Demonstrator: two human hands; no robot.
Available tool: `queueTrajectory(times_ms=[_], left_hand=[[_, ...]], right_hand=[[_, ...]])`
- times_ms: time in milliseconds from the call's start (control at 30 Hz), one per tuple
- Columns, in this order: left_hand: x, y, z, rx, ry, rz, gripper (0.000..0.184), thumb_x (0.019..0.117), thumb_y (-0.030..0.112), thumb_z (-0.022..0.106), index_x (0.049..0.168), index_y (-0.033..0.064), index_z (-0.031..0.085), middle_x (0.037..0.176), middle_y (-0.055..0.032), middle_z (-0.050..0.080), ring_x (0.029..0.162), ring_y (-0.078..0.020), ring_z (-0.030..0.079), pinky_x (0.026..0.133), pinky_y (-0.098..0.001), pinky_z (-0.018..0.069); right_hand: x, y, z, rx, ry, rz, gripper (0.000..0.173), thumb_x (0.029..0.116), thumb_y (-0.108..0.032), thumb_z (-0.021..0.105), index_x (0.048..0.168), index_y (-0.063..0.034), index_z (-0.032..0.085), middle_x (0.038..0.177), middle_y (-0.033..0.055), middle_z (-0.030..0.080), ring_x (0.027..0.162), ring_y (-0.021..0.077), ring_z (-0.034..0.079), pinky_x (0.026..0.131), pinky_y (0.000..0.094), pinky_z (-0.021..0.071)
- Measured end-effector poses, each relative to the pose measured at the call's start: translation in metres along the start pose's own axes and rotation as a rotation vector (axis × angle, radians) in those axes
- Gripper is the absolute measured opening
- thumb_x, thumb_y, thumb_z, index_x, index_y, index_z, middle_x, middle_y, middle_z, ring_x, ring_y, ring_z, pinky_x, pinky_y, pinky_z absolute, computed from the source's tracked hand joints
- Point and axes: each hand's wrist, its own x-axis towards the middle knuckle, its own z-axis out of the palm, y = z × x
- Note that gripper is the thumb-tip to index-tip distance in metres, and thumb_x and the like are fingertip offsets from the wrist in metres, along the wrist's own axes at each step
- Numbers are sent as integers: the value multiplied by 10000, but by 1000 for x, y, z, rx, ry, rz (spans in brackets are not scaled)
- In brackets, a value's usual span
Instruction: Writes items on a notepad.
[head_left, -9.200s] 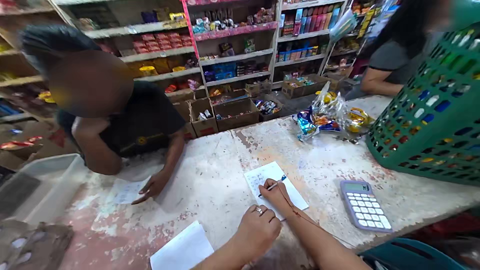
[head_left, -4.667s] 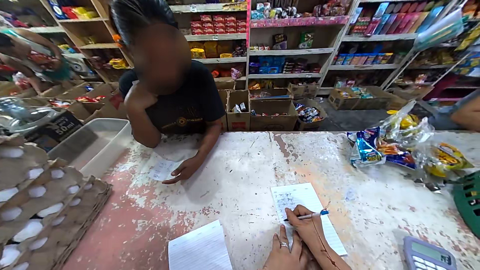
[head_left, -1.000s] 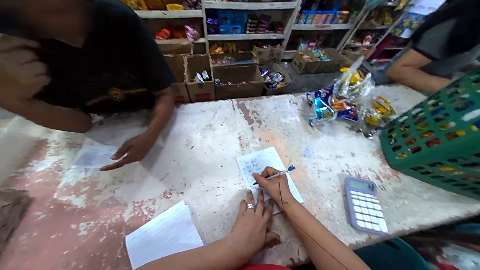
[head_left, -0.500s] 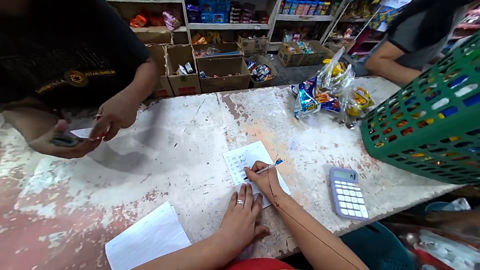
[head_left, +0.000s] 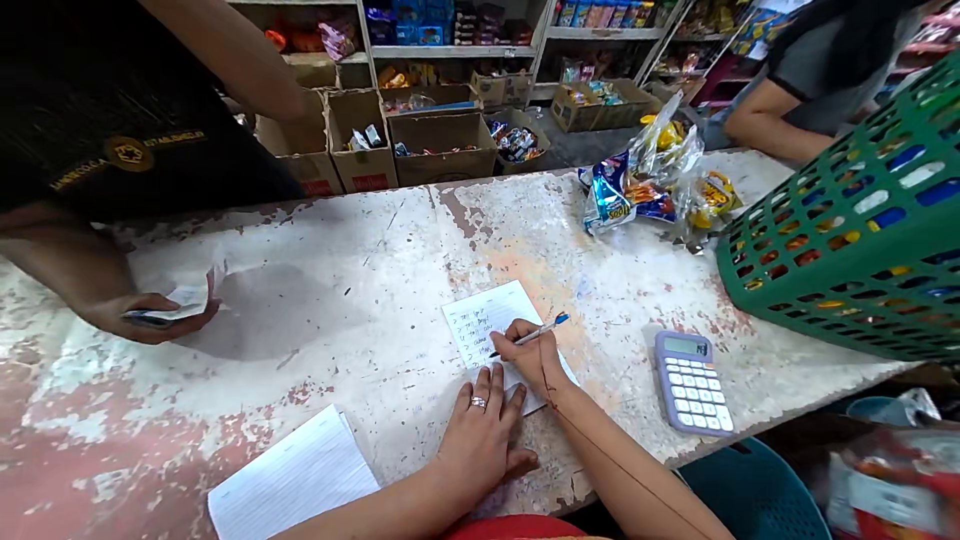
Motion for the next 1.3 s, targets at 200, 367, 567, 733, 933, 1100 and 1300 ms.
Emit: queueTrajectory(times_ms=[200,367,567,733,933,1100,1300], left_hand=[[-2,3,-13,-28,-86,-37,910,952,727,433,1599,94,336,1647,-318,198,1524,-488,225,1191,-638,247],[-10,11,-17,-18,-88,-96,910,963,680,476,1542,-16,388,1587,-394,255,1492,-531,266,1173,-622,303],[-8,9,-12,11,-92,-65,947,955,708,452,1540,-33,375,1606,-381,226,1486,-541,271,1157,-601,348],[-7,8,-13,17,-118,-55,933,957,722,425,1591,45,323,1626,-368,184,1487,-557,249,1157,-617,336],[-6,8,-11,30,-90,-56,939,946,730,435,1587,51,337,1620,-364,211,1479,-547,279,1144,-611,357],[-5,8,-11,49,-87,-57,936,942,734,437,1589,64,344,1616,-360,231,1473,-541,300,1134,-609,369],[-4,6,-11,43,-61,-38,908,939,735,438,1585,100,369,1621,-331,257,1460,-533,332,1105,-609,397]], right_hand=[[4,-1,-3,56,18,55,287,922,-97,708,679,-82,557,574,-42,580,523,22,582,556,188,508],[1,-4,7,28,-60,14,275,944,-164,707,721,-78,572,597,-56,569,538,-2,560,571,174,492],[-2,4,14,9,-46,-81,301,920,-185,709,676,-96,557,592,-67,549,546,-15,536,564,173,465],[-3,4,17,-43,-56,-82,305,919,-207,706,672,-103,561,596,-77,529,552,-23,505,564,174,433],[-2,4,15,-49,-65,-90,304,889,-178,690,636,-125,531,573,-91,487,529,-24,465,535,177,398],[-3,4,16,-64,-14,-94,291,884,-157,677,634,-128,530,566,-103,467,521,-34,435,521,171,362],[-1,2,13,-84,-69,-66,283,886,-192,683,652,-133,537,563,-107,458,511,-30,423,512,180,352]])
